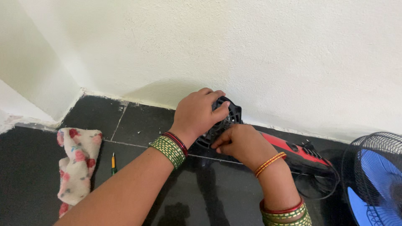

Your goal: The person assembles a small electric fan by attaching the front grille to the fan housing using a screwdriver. They align the grille, insert screws, and tighten them to secure the component.

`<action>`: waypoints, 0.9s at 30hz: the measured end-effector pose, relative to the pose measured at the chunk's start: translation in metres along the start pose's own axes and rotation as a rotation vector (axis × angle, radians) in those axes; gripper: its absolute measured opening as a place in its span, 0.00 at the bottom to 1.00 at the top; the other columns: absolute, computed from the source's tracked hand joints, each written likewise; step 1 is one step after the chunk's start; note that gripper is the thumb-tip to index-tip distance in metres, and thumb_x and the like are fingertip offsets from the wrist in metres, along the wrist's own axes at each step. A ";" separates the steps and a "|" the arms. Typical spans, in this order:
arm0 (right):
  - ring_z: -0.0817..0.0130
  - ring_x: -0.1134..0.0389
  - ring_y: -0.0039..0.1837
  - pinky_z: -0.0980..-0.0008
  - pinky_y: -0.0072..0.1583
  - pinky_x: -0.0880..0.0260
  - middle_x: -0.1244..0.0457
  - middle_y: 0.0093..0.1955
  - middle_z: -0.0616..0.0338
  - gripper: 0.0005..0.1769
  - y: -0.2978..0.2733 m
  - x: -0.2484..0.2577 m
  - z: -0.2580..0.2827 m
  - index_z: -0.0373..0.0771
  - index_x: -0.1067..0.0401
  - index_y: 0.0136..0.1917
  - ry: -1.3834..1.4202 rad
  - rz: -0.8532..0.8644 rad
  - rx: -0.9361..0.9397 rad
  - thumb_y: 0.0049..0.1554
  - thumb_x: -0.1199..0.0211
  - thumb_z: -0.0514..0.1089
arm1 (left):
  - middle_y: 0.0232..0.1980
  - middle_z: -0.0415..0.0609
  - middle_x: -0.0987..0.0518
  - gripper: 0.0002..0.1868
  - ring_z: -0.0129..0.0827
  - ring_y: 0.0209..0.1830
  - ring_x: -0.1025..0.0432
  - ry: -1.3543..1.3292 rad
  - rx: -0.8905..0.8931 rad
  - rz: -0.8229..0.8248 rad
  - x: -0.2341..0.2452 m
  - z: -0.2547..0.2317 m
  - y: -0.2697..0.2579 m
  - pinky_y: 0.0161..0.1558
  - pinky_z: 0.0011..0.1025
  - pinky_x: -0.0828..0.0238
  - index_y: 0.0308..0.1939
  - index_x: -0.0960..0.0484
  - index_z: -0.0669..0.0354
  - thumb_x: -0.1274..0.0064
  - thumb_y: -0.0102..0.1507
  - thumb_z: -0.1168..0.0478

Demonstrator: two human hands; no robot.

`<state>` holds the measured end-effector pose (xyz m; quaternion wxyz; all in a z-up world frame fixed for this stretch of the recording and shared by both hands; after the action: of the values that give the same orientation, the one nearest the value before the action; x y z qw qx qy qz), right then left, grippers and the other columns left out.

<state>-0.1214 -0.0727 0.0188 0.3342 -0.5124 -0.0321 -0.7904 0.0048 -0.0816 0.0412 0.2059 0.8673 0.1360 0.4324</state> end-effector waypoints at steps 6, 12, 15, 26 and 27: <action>0.60 0.28 0.51 0.63 0.55 0.29 0.29 0.48 0.61 0.10 -0.005 0.003 0.017 0.49 0.15 0.44 -0.142 -0.087 0.164 0.47 0.31 0.43 | 0.47 0.51 0.16 0.25 0.45 0.45 0.22 -0.009 -0.013 -0.044 0.003 -0.002 -0.002 0.44 0.40 0.25 0.53 0.14 0.53 0.52 0.64 0.43; 0.58 0.28 0.52 0.58 0.55 0.30 0.29 0.49 0.62 0.11 -0.017 0.002 0.026 0.56 0.16 0.48 -0.379 -0.112 0.101 0.51 0.34 0.52 | 0.48 0.50 0.17 0.24 0.46 0.45 0.22 0.001 -0.003 -0.032 0.004 -0.002 0.001 0.45 0.42 0.26 0.52 0.14 0.53 0.51 0.63 0.42; 0.58 0.28 0.52 0.58 0.55 0.29 0.28 0.47 0.60 0.10 -0.017 0.002 0.019 0.57 0.17 0.47 -0.362 -0.046 -0.023 0.51 0.33 0.53 | 0.47 0.50 0.17 0.24 0.45 0.45 0.22 -0.002 0.013 -0.024 0.003 -0.001 -0.001 0.45 0.41 0.25 0.53 0.14 0.52 0.52 0.64 0.42; 0.58 0.28 0.51 0.58 0.55 0.29 0.28 0.45 0.58 0.08 -0.015 -0.002 0.033 0.54 0.15 0.42 -0.423 -0.074 0.032 0.53 0.35 0.50 | 0.46 0.50 0.17 0.22 0.46 0.43 0.22 -0.022 -0.052 -0.081 0.009 -0.006 -0.012 0.43 0.42 0.26 0.52 0.14 0.53 0.50 0.63 0.44; 0.58 0.28 0.51 0.57 0.54 0.29 0.28 0.46 0.58 0.08 -0.016 -0.003 0.034 0.55 0.15 0.42 -0.447 -0.067 0.028 0.53 0.35 0.50 | 0.47 0.50 0.17 0.22 0.46 0.43 0.22 -0.018 -0.054 -0.080 0.010 -0.007 -0.012 0.43 0.42 0.26 0.52 0.14 0.53 0.49 0.63 0.44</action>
<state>-0.1025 -0.0454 0.0375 0.2992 -0.6689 -0.1335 -0.6673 0.0044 -0.0653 0.0462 0.2477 0.8591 0.1568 0.4195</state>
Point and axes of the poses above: each hand's wrist, its own y-axis towards the middle knuckle, its own x-axis out of the back of the hand, z = x × y, the point moved 8 cm from there along y, towards the middle knuckle
